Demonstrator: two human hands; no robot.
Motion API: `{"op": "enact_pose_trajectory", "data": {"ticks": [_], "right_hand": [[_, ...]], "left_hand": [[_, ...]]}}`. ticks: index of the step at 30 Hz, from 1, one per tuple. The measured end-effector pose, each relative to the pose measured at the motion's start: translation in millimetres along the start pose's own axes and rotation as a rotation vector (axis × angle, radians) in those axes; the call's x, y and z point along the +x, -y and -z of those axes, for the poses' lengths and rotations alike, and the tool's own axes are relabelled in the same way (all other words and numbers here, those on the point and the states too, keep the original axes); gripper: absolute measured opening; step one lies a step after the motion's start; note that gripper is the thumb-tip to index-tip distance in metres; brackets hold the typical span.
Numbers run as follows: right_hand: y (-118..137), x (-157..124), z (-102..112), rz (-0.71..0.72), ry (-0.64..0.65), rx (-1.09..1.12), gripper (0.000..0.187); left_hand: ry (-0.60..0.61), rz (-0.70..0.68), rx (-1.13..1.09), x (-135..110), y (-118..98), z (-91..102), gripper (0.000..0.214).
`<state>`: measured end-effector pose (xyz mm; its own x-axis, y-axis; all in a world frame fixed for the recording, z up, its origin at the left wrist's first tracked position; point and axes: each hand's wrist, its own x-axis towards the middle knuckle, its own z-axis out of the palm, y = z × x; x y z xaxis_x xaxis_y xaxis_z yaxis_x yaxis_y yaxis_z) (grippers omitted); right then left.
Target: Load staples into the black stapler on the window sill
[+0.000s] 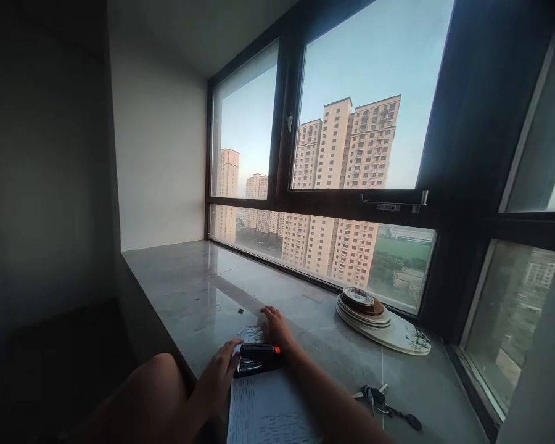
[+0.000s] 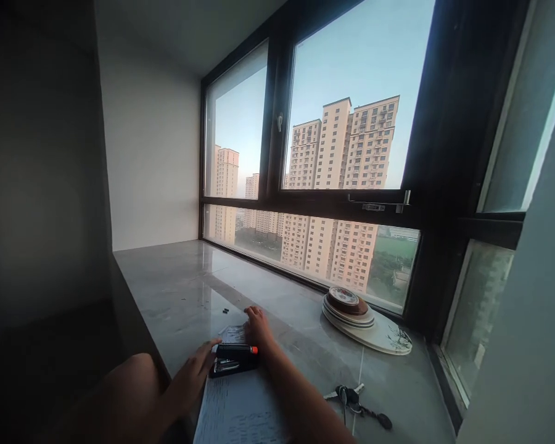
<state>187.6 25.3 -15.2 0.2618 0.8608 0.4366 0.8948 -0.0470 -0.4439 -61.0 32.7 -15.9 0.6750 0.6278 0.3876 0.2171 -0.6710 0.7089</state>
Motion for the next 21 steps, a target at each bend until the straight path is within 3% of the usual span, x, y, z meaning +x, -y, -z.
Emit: {"op": "enact_pose_trajectory", "data": {"ticks": [2, 4, 8, 10, 14, 21], "right_hand": [[3, -1, 15, -0.045, -0.063, 0.15, 0.036], [5, -6, 35, -0.028, 0.027, 0.395, 0.027], [6, -25, 74, 0.122, 0.563, 0.841, 0.043], [6, -33, 84, 0.142, 0.713, 0.91, 0.05], [7, -37, 81, 0.116, 0.751, 0.946, 0.053], [10, -31, 70, 0.146, 0.77, 0.941, 0.053]], "left_hand": [[0.037, 0.024, 0.022, -3, -2, 2.0, 0.045], [0.063, 0.051, 0.09, -6, -5, 3.9, 0.053], [0.054, 0.082, 0.136, -6, -14, 6.3, 0.045], [0.047, 0.076, 0.103, -6, -16, 7.7, 0.039], [0.028, 0.085, 0.076, -4, -12, 8.5, 0.039], [-0.133, 0.125, 0.018, 1, 6, 3.4, 0.061]]}}
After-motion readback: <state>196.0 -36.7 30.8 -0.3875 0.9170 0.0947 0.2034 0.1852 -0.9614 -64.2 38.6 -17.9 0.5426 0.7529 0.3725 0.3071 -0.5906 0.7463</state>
